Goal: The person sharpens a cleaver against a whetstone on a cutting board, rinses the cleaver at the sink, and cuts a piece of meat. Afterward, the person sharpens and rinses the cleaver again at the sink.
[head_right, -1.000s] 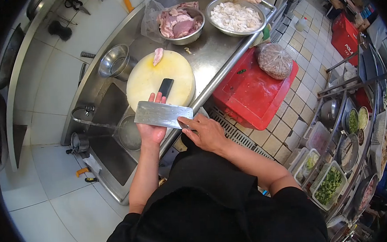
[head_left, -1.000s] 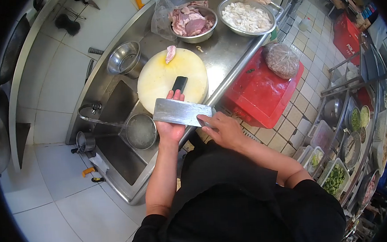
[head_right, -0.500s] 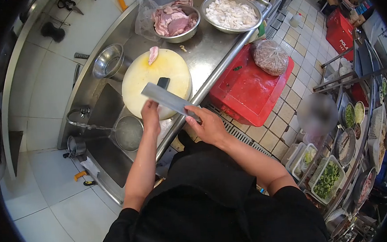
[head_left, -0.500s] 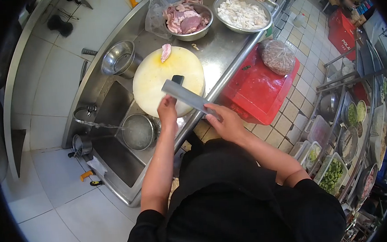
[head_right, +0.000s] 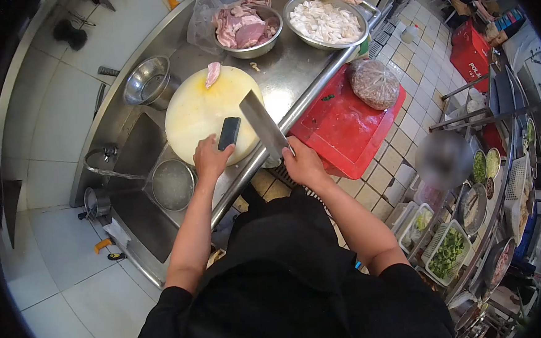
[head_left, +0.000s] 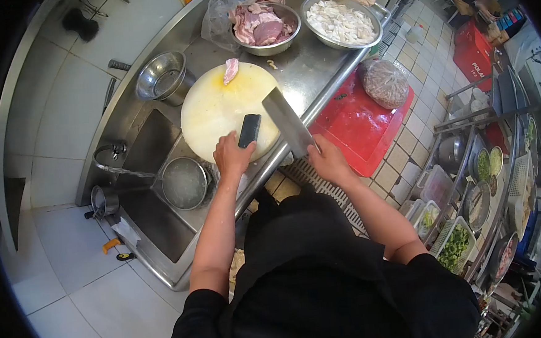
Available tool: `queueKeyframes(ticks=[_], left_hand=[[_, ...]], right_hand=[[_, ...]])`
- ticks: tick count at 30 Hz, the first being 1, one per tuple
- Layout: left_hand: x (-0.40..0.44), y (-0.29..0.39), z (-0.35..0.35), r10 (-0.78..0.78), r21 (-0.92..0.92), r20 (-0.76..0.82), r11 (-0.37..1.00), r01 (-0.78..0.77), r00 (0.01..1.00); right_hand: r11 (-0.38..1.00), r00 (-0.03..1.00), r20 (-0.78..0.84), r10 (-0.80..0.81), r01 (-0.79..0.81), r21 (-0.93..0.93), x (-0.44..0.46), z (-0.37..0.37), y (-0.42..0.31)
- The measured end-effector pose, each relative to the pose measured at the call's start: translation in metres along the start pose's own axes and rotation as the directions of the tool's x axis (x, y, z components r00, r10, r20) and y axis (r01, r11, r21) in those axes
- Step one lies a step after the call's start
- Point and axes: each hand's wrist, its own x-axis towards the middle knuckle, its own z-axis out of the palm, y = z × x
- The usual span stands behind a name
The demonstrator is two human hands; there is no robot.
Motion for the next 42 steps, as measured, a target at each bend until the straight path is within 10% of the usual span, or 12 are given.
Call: queueKeyframes(ticks=[2, 5, 11, 13, 14, 19, 25, 32, 42], left_hand=[[-0.004, -0.009, 0.007, 0.220, -0.135, -0.415, 0.945, -0.299, 0.883], [-0.001, -0.011, 0.007, 0.522, 0.048, -0.324, 0.842, -0.537, 0.789], [0.008, -0.003, 0.008, 0.438, 0.224, -0.015, 0.878, -0.424, 0.899], [0.054, 0.000, -0.001, 0.366, 0.276, -0.014, 0.896, -0.348, 0.931], [0.079, 0.004, -0.012, 0.326, 0.261, -0.015, 0.914, -0.311, 0.945], [0.113, 0.012, -0.027, 0.251, 0.243, 0.037, 0.937, -0.253, 0.967], [-0.035, 0.006, 0.008, 0.296, 0.146, 0.083, 0.941, -0.305, 0.952], [0.130, 0.011, -0.040, 0.195, 0.304, 0.097, 0.928, -0.216, 0.976], [-0.012, 0.002, 0.009, 0.238, 0.184, 0.041, 0.953, -0.241, 0.970]], right_hand=[[0.992, 0.977, 0.184, 0.109, -0.118, 0.039, 0.006, 0.003, 0.003], [0.879, 0.833, 0.449, 0.324, -0.440, 0.183, 0.005, 0.010, -0.008], [0.959, 0.805, 0.543, 0.240, -0.284, -0.003, 0.036, 0.034, -0.007], [0.954, 0.912, 0.410, -0.014, 0.135, -0.269, 0.091, 0.064, 0.014], [0.935, 0.870, 0.449, 0.207, -0.040, -0.353, 0.113, 0.056, -0.033], [0.916, 0.940, 0.306, 0.148, -0.014, -0.401, 0.133, 0.074, -0.045], [0.956, 0.907, 0.420, 0.018, 0.107, -0.272, 0.004, 0.024, -0.001], [0.891, 0.954, 0.283, 0.099, 0.042, -0.452, 0.151, 0.081, -0.055], [0.957, 0.900, 0.419, 0.118, 0.011, -0.291, 0.024, 0.043, -0.008]])
